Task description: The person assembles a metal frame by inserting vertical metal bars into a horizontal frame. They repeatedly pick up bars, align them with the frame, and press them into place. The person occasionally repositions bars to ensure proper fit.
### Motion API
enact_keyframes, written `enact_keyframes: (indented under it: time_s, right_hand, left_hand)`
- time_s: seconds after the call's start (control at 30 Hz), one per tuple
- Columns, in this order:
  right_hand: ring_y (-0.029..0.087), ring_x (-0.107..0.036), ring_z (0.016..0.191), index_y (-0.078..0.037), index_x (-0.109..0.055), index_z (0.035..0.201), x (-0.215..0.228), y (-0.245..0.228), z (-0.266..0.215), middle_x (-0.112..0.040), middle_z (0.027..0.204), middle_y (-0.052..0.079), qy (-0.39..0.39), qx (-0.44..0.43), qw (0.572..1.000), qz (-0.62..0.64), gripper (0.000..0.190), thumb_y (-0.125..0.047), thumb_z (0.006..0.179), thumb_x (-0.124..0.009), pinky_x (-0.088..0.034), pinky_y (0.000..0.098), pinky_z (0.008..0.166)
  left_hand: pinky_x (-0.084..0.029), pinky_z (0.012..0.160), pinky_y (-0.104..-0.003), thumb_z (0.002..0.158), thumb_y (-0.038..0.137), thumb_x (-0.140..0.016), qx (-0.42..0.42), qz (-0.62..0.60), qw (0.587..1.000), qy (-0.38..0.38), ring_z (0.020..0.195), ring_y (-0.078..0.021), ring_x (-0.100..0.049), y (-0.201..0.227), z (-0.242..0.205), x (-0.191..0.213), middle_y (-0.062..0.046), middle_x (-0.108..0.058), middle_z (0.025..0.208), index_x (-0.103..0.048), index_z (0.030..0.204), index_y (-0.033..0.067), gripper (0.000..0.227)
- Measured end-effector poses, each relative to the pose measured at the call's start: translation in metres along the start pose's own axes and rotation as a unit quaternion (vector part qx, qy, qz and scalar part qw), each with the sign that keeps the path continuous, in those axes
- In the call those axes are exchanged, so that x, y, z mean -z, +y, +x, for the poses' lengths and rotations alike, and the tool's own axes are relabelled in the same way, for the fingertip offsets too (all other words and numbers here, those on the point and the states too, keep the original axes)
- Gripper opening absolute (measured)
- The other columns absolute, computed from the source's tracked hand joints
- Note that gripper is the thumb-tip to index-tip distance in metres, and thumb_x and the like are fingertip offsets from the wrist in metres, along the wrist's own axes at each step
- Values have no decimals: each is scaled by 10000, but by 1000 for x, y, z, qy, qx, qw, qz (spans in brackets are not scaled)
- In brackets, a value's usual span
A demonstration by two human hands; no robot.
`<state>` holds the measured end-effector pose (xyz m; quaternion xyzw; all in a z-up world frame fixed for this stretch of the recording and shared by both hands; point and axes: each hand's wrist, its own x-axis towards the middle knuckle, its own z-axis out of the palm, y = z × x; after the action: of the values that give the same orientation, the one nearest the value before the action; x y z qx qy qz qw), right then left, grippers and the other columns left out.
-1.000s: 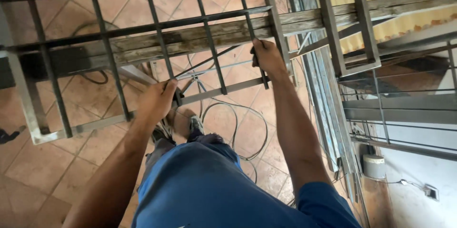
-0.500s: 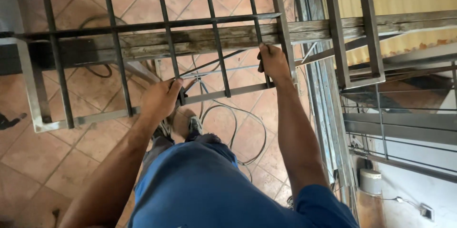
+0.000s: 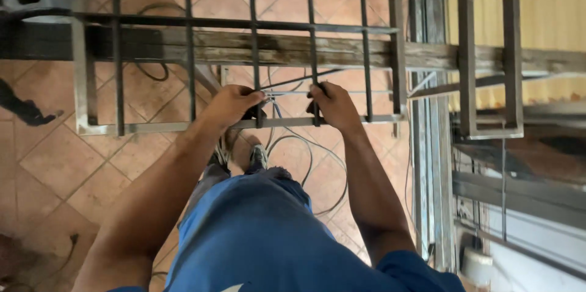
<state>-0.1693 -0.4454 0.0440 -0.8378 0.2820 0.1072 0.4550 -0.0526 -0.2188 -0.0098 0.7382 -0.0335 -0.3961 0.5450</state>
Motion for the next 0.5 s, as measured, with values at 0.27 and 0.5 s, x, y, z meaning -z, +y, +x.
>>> enact_keyframes:
  time_s: [0.27,0.5]
  right_hand:
    - [313,-696,781,-26,-740,1001,-4,22,17,-687,721,156,0,39,998,44,329,-332,1015,-621,-530,436,735]
    - [167,-737,657,-146,-734,941,-14,34,27,-711,626,44,33,-30,998,51,313,-438,984,-629,-604,311,514]
  left_hand:
    - [-503,650,-237,818,556,-779,31,111,993,13,687,-132,-730,7,6,-6,13,-730,662,-776,785,185,372]
    - [-564,621,-264,895,313,-733,-9,22,1000,-5,700,-167,-695,22,-10,-12,-84,-668,697,-727,881,50,264]
